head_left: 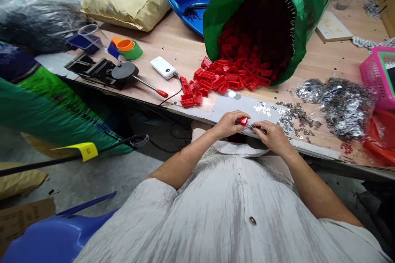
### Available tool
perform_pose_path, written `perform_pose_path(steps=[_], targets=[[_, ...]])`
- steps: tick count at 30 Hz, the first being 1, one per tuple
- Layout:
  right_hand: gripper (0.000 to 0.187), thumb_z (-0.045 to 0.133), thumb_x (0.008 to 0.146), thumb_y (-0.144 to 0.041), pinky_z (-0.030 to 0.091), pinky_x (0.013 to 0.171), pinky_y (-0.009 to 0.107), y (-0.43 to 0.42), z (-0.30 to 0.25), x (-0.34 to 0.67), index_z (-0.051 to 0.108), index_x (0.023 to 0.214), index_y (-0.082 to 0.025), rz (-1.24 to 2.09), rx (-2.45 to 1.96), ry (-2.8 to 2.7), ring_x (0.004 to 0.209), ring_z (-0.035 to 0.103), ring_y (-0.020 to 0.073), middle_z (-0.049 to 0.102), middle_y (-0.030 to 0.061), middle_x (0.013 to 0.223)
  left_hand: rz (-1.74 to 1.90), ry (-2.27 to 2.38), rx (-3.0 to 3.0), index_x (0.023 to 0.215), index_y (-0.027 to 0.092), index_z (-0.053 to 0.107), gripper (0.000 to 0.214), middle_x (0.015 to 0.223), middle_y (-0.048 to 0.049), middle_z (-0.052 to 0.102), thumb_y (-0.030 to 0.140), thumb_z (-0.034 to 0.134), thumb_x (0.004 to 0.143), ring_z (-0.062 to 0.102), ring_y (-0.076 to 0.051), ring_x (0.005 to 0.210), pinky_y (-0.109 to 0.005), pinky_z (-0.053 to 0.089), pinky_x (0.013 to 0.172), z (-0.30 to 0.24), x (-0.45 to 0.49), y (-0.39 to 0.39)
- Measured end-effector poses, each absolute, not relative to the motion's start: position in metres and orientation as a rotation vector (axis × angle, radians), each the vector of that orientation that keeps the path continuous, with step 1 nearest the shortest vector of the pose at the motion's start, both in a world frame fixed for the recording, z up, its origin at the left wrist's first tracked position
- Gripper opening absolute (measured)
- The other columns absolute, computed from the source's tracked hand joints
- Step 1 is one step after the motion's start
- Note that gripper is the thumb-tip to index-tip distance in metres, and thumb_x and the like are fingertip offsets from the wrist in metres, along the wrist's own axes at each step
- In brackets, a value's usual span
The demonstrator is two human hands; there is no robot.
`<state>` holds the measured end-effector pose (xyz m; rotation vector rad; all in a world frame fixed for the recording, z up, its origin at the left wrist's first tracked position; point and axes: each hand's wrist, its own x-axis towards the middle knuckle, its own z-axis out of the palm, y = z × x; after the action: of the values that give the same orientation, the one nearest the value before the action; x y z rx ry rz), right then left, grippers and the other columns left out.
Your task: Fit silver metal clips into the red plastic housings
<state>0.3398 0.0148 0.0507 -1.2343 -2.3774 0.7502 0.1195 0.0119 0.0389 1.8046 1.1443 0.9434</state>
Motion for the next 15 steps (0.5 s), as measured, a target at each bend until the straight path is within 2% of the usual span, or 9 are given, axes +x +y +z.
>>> perform_pose_path(steps=[15], targets=[[0.019, 0.054, 0.093, -0.023, 0.049, 0.08, 0.033, 0.019, 0.0462, 0.331, 0.071, 0.098, -0.024, 0.722, -1.29, -2.424, 0.09, 0.067, 0.0219, 0.072, 0.0055, 0.097, 0.915, 1.14, 1.779, 0.104, 0.022, 0.073, 0.031, 0.1, -0.0042, 0.074, 0.02, 0.071, 0.073, 0.067, -0.019, 0.091, -0.031, 0.047, 0.089, 0.0339, 0.117, 0.0148]])
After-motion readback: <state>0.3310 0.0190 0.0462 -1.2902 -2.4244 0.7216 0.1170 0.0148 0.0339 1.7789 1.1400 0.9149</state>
